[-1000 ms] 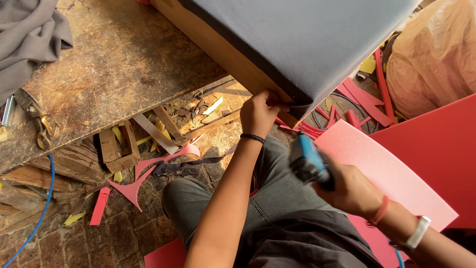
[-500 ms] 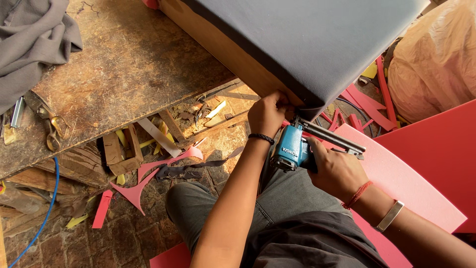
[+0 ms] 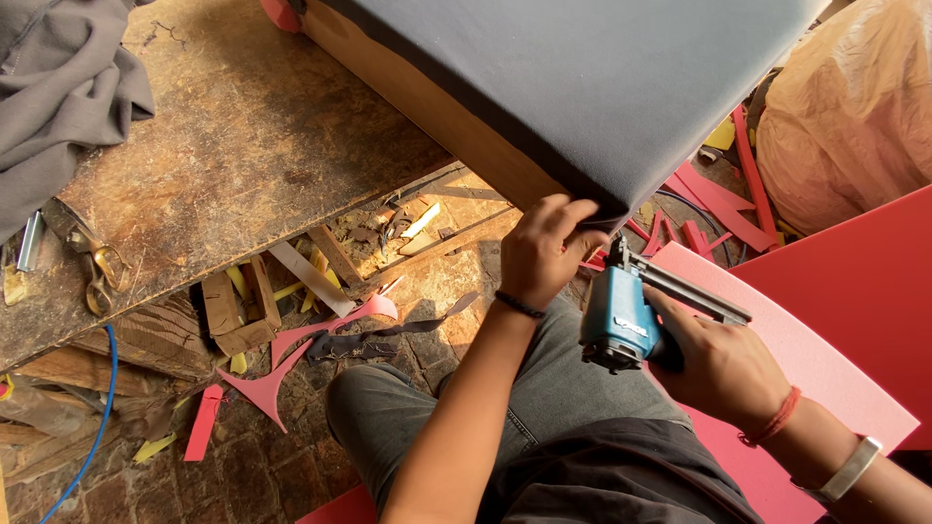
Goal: The person trims excess fabric from the edge of a foam seat pad with scissors, stretches gray upholstery fabric over the pad, and staples the fabric to the wooden seat frame using a pneumatic nail gun while pressing the fabric taut. The person then flips the finished seat over and drapes fabric over another chair seat.
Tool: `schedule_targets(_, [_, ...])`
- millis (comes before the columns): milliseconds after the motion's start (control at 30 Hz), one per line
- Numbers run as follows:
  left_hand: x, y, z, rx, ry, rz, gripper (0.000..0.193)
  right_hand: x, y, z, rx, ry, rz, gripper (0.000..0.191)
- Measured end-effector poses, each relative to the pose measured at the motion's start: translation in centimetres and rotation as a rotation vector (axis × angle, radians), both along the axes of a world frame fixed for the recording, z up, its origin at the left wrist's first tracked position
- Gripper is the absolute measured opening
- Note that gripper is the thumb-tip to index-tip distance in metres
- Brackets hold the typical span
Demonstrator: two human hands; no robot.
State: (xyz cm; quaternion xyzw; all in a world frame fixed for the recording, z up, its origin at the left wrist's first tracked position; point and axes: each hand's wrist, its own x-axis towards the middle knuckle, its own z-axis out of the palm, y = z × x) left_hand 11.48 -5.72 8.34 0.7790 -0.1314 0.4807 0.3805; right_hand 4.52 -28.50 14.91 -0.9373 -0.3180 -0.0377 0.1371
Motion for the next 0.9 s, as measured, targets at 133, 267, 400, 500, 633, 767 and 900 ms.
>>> schedule_targets(133, [1.1, -1.6, 0.1, -0.25, 0.083, 0.004, 0.003, -0.1, 0.1, 0.9, -0.048, 0.021, -0.048, 0.085])
schedule_targets(267, [1.3, -2.1, 0.0, -0.525, 0.349, -0.005, 0.004, 0.4, 1.3, 1.3, -0.03, -0.005, -0.03, 0.083])
schedule_targets(400, [1.3, -2.1, 0.2, -0.5, 0.252, -0.047, 0.009, 1.1, 2.1, 1.7, -0.06, -0.026, -0.035, 0.08])
schedule_targets(500, [1.4, -1.8, 0.3, -0.515, 0.3, -0.067, 0.014, 1.6, 2.3, 2.0, 0.071, -0.263, 0.192, 0.072])
schedule_targets(633, [1.6, -1.2, 0.2, -0.524, 0.305, -0.115, 0.02, 1.8, 2.6, 2.4, -0.105, -0.108, 0.016, 0.07])
schedule_targets(767, [1.8, -0.7, 0.0, -0.488, 0.286, -0.129, 0.014, 1.7, 2.9, 3.0, -0.144, -0.052, 0.006, 0.073])
schedule_targets(900, [1.9, -0.1, 0.2, -0.418, 0.264, -0.176, 0.021, 1.6, 3.5, 3.8, -0.143, -0.064, 0.003, 0.073])
